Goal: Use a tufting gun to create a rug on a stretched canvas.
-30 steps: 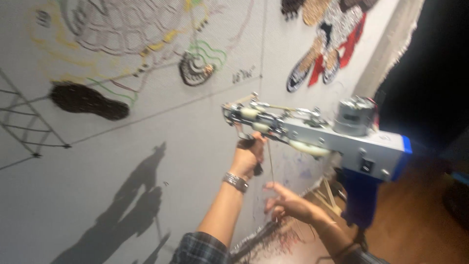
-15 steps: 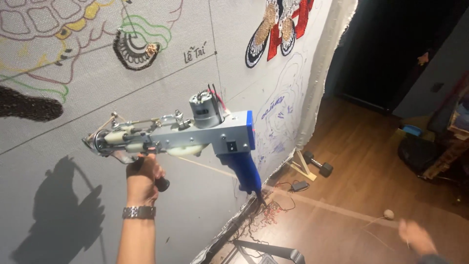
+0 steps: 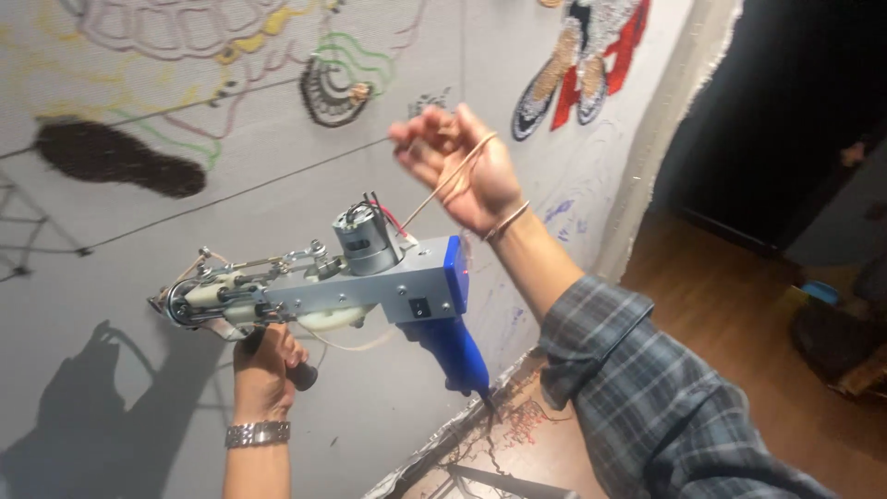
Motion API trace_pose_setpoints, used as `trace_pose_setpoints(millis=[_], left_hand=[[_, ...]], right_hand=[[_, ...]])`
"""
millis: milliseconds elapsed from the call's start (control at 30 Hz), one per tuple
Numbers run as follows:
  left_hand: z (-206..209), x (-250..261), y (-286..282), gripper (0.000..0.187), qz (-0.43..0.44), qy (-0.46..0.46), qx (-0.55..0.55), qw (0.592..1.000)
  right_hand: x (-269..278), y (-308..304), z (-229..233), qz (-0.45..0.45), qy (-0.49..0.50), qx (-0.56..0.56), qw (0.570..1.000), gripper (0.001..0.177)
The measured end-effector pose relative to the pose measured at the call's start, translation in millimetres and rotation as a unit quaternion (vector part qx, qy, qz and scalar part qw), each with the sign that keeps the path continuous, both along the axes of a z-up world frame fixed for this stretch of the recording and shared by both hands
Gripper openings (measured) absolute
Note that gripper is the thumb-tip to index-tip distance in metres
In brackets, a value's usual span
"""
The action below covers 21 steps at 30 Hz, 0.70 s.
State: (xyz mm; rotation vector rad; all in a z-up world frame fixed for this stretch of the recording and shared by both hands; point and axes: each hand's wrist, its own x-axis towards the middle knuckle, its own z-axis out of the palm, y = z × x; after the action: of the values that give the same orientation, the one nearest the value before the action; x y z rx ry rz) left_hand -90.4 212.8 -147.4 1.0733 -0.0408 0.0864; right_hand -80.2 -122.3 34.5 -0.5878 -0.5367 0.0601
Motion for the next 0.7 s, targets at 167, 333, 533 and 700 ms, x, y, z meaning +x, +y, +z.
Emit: trace_pose_setpoints(millis=[167,333,533,700], left_hand=[[0.8,-3.7,33.5,0.024,0.033,0.004,0.0,0.999],[2.5,-1.9,24.9,0.029,0.017,-0.017,0.011,1.0],[-18.7,24.9,-8.9,0.028,0.011,-0.041,-0.01,0.999],[16.5,17.2,-46.6,0.013,0.018,-0.002,0.002,1.0]], right_hand=[[18.6,-13.6,-28.0,-0.053,0.016,-0.037,0.998,0.044],[34.2,-74.5,-128.7,-0.325,-0.065,-0.707,0.625,0.035],[-54.2,-55.8,-70.2,-0.163,0.025,-0.833,0.528,0.051],[-98.0,-65.7,-60.4,0.1,0.025,-0.449,0.888,0.074]])
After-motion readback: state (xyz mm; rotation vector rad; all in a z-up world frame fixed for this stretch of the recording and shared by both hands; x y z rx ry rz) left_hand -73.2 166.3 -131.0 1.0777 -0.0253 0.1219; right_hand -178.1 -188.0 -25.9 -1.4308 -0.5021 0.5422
